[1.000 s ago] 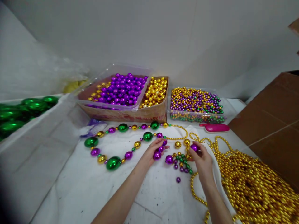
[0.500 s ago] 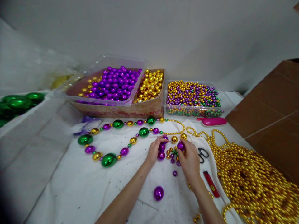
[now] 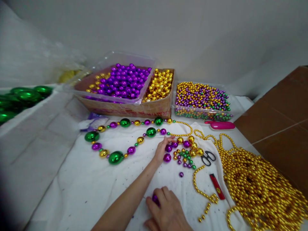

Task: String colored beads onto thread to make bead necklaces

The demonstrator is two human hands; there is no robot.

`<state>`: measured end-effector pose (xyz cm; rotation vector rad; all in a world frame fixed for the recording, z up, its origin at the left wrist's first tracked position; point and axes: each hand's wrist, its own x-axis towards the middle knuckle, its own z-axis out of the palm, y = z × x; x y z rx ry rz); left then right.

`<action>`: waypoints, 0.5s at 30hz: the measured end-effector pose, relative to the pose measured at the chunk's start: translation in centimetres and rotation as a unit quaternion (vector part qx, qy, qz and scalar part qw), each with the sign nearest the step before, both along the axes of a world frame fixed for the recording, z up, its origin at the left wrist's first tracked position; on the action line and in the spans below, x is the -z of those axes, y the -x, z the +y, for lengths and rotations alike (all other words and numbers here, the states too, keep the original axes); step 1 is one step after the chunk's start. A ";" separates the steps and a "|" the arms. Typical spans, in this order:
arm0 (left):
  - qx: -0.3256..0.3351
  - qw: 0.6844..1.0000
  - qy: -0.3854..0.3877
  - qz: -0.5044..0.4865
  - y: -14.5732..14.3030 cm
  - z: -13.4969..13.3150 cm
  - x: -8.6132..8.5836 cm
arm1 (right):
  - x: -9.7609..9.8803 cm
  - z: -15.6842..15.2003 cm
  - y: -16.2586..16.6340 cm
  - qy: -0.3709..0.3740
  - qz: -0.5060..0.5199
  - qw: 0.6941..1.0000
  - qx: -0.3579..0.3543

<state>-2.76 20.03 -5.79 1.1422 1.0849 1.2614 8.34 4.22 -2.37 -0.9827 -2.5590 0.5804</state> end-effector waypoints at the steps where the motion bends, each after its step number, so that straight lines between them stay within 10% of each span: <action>1: -0.003 1.000 0.006 -0.013 -0.1 0.0 0.1 | 0.7 -1.0 0.5 0.010 -0.012 1.000 -0.006; 7: -0.024 0.998 0.022 -0.053 0.8 -0.3 0.4 | 1.6 -1.0 0.2 0.039 0.006 0.998 0.042; 15: -0.068 0.996 0.035 -0.037 2.8 -3.5 -0.8 | 0.4 9.6 -3.7 -0.116 0.015 0.962 0.245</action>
